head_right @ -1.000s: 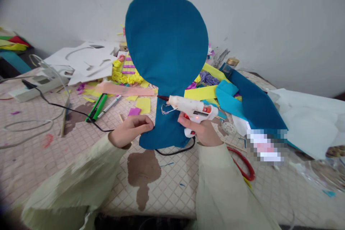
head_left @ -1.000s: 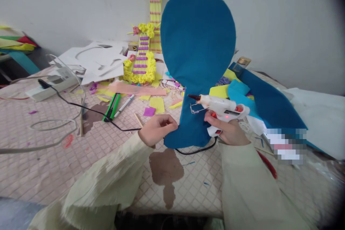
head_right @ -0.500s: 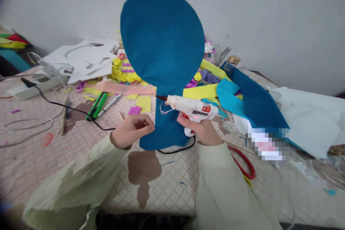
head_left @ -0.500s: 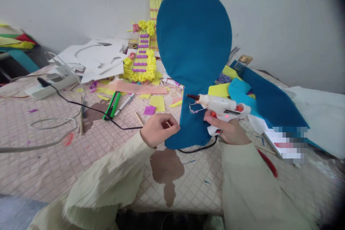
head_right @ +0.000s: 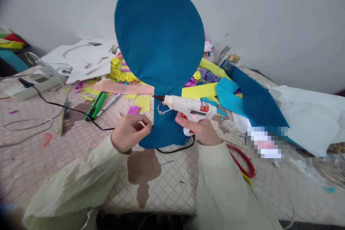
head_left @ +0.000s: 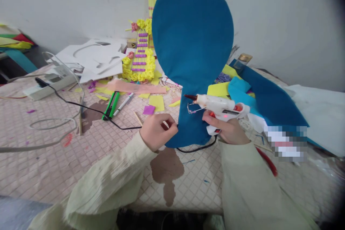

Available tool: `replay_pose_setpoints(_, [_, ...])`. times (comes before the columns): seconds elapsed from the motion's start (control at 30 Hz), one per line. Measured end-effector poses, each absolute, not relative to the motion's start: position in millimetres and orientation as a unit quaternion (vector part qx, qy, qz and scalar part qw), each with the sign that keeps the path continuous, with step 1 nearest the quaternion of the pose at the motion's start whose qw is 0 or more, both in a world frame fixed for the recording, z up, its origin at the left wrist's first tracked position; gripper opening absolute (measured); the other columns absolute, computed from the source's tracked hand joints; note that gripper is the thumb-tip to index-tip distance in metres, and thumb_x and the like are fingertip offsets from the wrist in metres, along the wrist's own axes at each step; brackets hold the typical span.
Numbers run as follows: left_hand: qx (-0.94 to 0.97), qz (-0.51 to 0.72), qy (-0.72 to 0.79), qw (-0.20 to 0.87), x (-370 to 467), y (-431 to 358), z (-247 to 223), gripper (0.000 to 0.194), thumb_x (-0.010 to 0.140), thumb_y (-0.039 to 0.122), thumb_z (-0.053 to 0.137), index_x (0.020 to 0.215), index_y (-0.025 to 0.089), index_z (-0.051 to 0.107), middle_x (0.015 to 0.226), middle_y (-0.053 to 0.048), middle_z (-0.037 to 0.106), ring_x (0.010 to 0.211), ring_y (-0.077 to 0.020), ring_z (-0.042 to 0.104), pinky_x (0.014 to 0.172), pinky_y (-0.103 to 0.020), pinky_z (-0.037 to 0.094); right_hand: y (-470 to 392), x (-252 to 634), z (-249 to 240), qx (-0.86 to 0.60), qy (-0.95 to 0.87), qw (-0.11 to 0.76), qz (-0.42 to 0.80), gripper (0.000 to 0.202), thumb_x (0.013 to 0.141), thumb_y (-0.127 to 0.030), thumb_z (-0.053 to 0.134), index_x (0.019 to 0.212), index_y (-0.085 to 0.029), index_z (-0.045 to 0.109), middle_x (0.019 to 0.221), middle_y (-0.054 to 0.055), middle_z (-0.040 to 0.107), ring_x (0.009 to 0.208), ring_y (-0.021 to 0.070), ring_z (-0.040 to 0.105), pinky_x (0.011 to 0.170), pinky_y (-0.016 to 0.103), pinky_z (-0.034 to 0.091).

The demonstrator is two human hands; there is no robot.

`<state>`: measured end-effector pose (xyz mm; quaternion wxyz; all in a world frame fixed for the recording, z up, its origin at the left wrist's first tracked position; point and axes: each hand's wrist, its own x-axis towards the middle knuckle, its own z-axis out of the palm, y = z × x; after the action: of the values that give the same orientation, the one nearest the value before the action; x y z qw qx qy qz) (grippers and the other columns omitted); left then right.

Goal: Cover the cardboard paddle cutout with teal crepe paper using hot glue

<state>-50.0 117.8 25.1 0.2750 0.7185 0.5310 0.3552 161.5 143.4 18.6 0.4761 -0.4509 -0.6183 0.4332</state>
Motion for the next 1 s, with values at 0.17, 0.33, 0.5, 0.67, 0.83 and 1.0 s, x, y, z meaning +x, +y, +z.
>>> replay_pose_setpoints(0.17, [0.723,0.371,0.505,0.292,-51,118,27,0.024,0.078,0.03,0.046,0.065,0.015,0.06,0.061,-0.001,0.061,0.052,-0.0092,0.053,0.053,-0.021,0.043,141,161,22,-0.451,-0.594,0.505,0.435,0.014,0.063,-0.034,0.068,0.066,-0.023,0.061,0.062,-0.003,0.056,0.058,0.0133,0.049,0.055,0.028,0.039])
replay_pose_setpoints(0.33, [0.71,0.374,0.49,0.341,-49,117,25,0.035,0.065,0.044,0.064,0.086,0.016,0.06,0.077,-0.003,0.064,0.067,-0.0132,0.057,0.058,-0.022,0.045,142,164,26,-0.452,-0.544,0.572,0.416,0.016,0.061,-0.034,0.068,0.064,-0.022,0.058,0.064,-0.001,0.056,0.06,0.0145,0.049,0.053,0.028,0.037])
replay_pose_setpoints(0.5, [0.722,0.381,0.502,0.284,-47,115,23,0.025,0.075,0.039,0.056,0.069,0.015,0.059,0.052,0.004,0.049,0.048,-0.0078,0.042,0.048,-0.021,0.035,142,164,32,-0.406,-0.526,0.612,0.43,0.011,0.063,-0.03,0.066,0.066,-0.024,0.057,0.067,-0.002,0.053,0.07,0.0153,0.051,0.066,0.029,0.042])
replay_pose_setpoints(0.67, [0.679,0.451,0.527,0.24,-52,118,23,0.025,0.075,0.038,0.055,0.064,0.016,0.053,0.052,0.005,0.042,0.048,-0.0078,0.041,0.048,-0.021,0.033,131,164,44,-0.41,-0.497,0.685,0.339,0.011,0.064,-0.031,0.068,0.065,-0.025,0.059,0.074,0.001,0.053,0.08,0.0199,0.053,0.078,0.035,0.044])
replay_pose_setpoints(0.83, [0.641,0.494,0.546,0.218,-59,121,25,0.024,0.077,0.036,0.054,0.063,0.017,0.048,0.052,0.005,0.042,0.048,-0.0079,0.04,0.048,-0.022,0.033,114,166,41,-0.412,-0.631,0.579,0.311,0.009,0.071,-0.033,0.062,0.066,-0.027,0.063,0.074,0.004,0.06,0.075,0.0225,0.057,0.077,0.04,0.048])
replay_pose_setpoints(1.0, [0.643,0.497,0.564,0.147,-61,117,28,0.018,0.078,0.033,0.054,0.07,0.017,0.052,0.055,0.003,0.048,0.051,-0.0093,0.046,0.052,-0.023,0.037,104,155,37,-0.431,-0.677,0.483,0.35,0.016,0.066,-0.023,0.068,0.08,-0.032,0.067,0.077,0.004,0.065,0.079,0.0268,0.06,0.071,0.041,0.052])
